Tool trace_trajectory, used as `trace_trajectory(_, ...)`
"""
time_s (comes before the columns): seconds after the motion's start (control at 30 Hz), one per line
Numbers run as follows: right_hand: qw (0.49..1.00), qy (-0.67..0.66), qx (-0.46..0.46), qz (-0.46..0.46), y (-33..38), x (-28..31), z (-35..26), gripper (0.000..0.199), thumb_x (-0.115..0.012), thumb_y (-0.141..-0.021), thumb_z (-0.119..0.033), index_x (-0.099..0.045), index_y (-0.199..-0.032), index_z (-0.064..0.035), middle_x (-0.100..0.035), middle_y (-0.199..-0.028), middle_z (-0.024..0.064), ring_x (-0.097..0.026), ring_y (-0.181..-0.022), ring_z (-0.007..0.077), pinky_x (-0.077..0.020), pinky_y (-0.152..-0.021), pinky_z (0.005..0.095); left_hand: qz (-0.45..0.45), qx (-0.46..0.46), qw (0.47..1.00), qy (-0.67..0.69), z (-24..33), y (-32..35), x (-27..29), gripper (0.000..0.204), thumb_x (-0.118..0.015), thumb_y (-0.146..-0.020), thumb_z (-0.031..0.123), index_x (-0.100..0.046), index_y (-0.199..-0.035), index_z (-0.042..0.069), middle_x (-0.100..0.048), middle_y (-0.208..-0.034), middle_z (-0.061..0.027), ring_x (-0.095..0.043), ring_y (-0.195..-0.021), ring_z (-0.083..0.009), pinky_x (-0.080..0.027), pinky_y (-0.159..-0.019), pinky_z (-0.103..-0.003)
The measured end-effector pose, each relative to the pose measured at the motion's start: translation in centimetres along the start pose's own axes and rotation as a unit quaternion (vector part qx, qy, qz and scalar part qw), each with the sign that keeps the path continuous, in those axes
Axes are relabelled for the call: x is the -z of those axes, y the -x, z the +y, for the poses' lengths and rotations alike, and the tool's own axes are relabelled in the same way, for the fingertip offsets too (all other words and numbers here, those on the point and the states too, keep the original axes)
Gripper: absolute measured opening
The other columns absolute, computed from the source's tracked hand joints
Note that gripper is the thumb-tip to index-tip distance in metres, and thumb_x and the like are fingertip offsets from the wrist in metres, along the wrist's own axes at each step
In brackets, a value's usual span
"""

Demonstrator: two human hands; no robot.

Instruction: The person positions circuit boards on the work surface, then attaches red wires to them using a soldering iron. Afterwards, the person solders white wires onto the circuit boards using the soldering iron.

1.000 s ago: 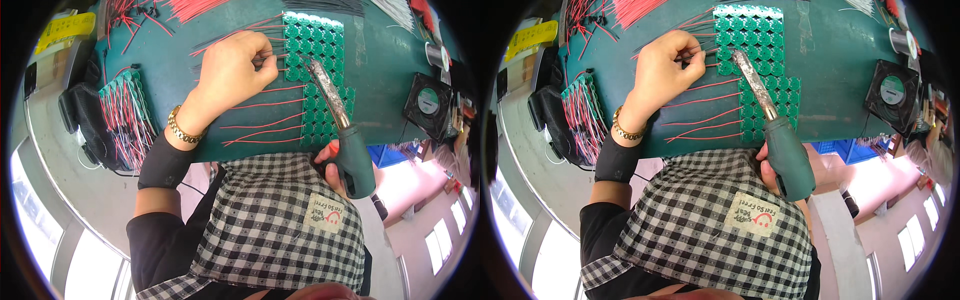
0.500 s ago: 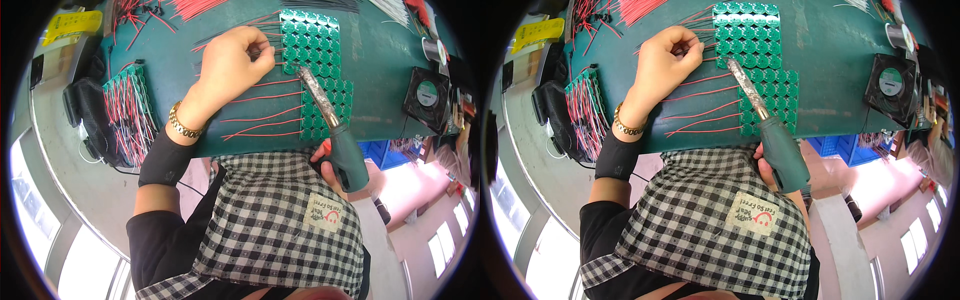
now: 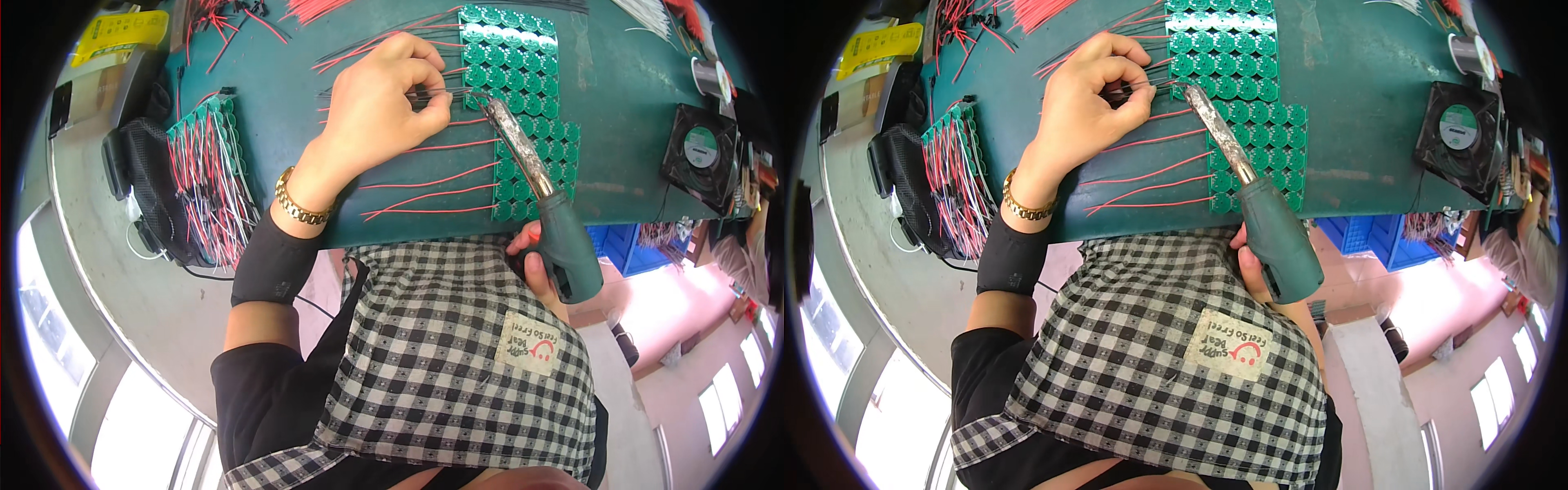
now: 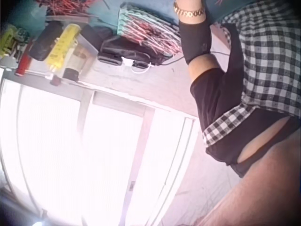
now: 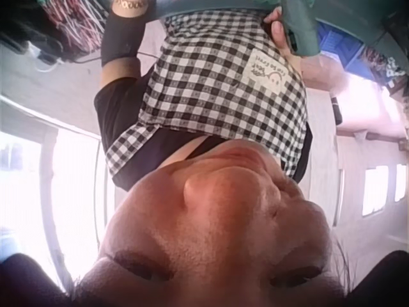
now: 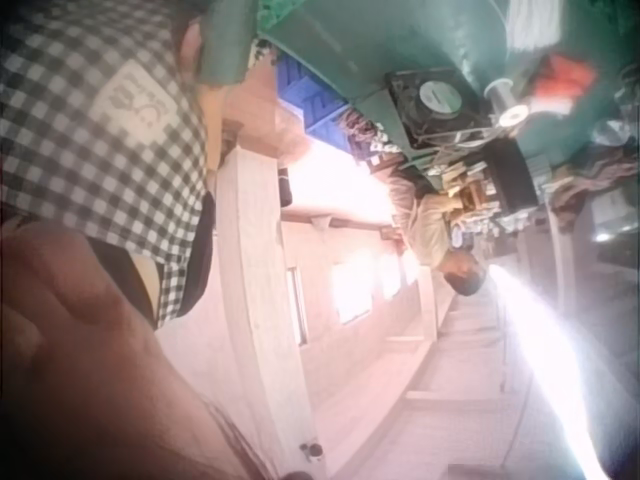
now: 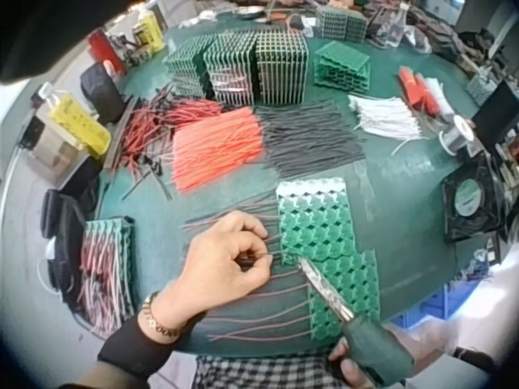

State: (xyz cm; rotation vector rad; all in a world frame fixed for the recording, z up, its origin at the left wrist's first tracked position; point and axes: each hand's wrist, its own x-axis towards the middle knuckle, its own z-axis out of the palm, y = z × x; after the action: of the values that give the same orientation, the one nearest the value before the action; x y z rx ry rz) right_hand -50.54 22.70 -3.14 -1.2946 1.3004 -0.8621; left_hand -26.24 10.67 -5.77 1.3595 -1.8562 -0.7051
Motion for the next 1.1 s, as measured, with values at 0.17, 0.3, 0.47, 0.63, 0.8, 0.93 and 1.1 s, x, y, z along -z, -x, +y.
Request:
trace_trajectory(0.17,0.999,0.035,0.029,-0.019,-0.5,0.1,-0.2,0.02,-0.061,-0.079,-0.018,-0.06,-0.088,0.0,-0.057,-0.076,0.0081,-0.055,-0.068,0.0179,-0.0442,-0.062,0.0305,0.016,-0.026,0.999,-0.023,-0.2,0.0,-0.2,0.009,-0.069,-0.068,0.006,-0.061,-0.069,0.003,-0.06,-0.087,0.0008,-0.048,-0.057,-0.0072,-0.042,-0.053,-0.021)
trace_trajectory(0.3,0.999,0.011,0.034,-0.007,-0.3,-0.1,0.2,0.018,-0.061,-0.077,-0.015,-0.061,-0.087,0.0002,-0.058,-0.076,0.0086,-0.056,-0.067,0.0183,-0.0446,-0.061,0.0303,0.029,-0.022,0.999,-0.019,-0.3,-0.1,-0.5,0.009,-0.069,-0.068,0.007,-0.061,-0.07,0.003,-0.06,-0.085,0.0009,-0.048,-0.057,-0.0076,-0.042,-0.054,-0.022)
trace_trajectory(0.47,0.998,-0.002,0.06,-0.013,-0.3,0.1,1.4,0.018,-0.059,-0.078,-0.014,-0.06,-0.088,0.001,-0.057,-0.077,0.0094,-0.056,-0.068,0.0189,-0.0445,-0.063,0.0303,0.036,-0.011,0.999,-0.027,-0.7,-0.2,-0.6,0.008,-0.067,-0.064,0.015,-0.062,-0.066,0.01,-0.061,-0.084,0.0023,-0.058,-0.063,-0.019,-0.047,-0.058,-0.031)
trace_trajectory(0.63,0.994,-0.075,0.072,0.037,-0.2,0.0,1.1,0.037,-0.062,-0.08,-0.024,-0.053,-0.104,0.0018,-0.056,-0.081,0.01,-0.056,-0.07,0.0183,-0.0453,-0.064,0.0305,0.04,-0.022,0.998,-0.034,-0.7,-0.5,-0.5,0.008,-0.067,-0.064,0.015,-0.062,-0.066,0.01,-0.061,-0.084,0.0022,-0.058,-0.064,-0.0193,-0.047,-0.058,-0.032)
trace_trajectory(0.8,0.993,-0.091,0.066,0.031,-0.3,1.1,1.2,0.041,-0.063,-0.081,-0.025,-0.05,-0.11,0.0,-0.055,-0.086,0.0097,-0.057,-0.072,0.019,-0.0476,-0.067,0.0325,0.029,-0.025,0.999,-0.032,-0.8,-0.7,-0.2,0.008,-0.069,-0.068,0.008,-0.062,-0.07,0.004,-0.06,-0.084,0.0024,-0.047,-0.057,-0.0079,-0.042,-0.053,-0.022)
trace_trajectory(0.93,0.984,-0.068,0.16,0.025,0.1,1.3,-0.2,0.043,-0.061,-0.087,-0.022,-0.044,-0.12,-0.0006,-0.053,-0.086,0.0125,-0.055,-0.076,0.022,-0.0479,-0.071,0.0341,0.028,-0.013,0.999,-0.043,-1.0,-1.1,-0.3,0.01,-0.067,-0.065,0.016,-0.061,-0.066,0.008,-0.061,-0.085,0.0012,-0.057,-0.063,-0.0193,-0.047,-0.058,-0.032)
trace_trajectory(1.1,0.983,-0.143,0.097,0.053,-0.1,1.1,3.3,0.045,-0.06,-0.08,-0.021,-0.045,-0.117,-0.0012,-0.053,-0.082,0.0121,-0.053,-0.071,0.0196,-0.0472,-0.064,0.0318,0.02,-0.031,0.998,-0.043,-1.0,-1.1,0.3,0.009,-0.068,-0.069,0.007,-0.06,-0.072,0.004,-0.059,-0.084,0.0019,-0.047,-0.058,-0.0081,-0.042,-0.054,-0.023)
